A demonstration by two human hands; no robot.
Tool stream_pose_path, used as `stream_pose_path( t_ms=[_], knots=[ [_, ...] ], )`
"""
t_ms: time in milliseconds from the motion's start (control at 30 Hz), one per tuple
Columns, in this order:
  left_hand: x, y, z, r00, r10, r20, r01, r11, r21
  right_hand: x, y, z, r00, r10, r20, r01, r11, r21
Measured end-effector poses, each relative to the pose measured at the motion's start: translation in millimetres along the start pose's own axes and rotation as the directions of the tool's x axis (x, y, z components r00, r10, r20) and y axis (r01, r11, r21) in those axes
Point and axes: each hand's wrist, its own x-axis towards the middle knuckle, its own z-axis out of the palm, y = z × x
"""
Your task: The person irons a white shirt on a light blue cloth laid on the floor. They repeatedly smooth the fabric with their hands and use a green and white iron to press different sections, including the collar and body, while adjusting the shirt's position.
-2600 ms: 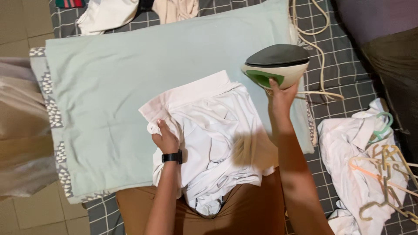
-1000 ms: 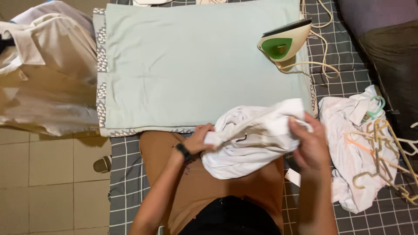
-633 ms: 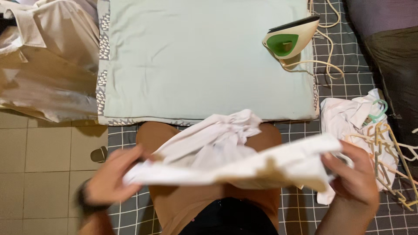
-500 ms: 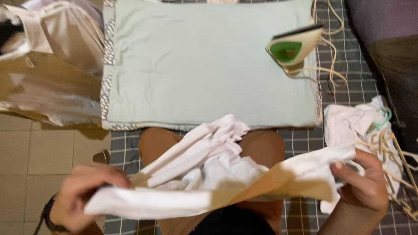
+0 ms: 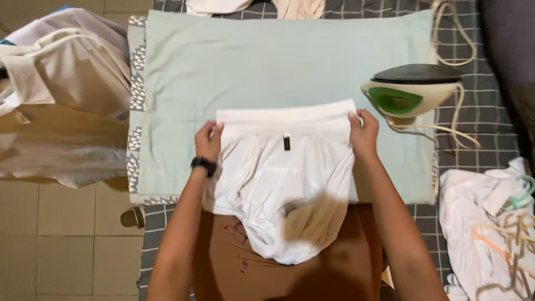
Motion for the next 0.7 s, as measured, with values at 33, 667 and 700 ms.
stream_pose_path(
  t_ms=[33, 667, 700],
  knots=[
    [19, -7, 8, 0.999, 0.035, -0.019, -0.035, 0.999, -0.019, 15, 10, 16, 0.999, -0.011, -0.042, 0.010, 1.000, -0.020],
    [67, -11, 3, 0.944, -0.281, 0.172, 0.317, 0.916, -0.245, 7, 42, -2, 0.846, -0.078, -0.528, 0.160, 0.981, 0.112],
    [65, -11, 2, 0.931, -0.327, 0.161, 0.359, 0.899, -0.252, 8, 49, -26, 0.820, -0.117, -0.560, 0.089, 0.993, -0.076]
  ],
)
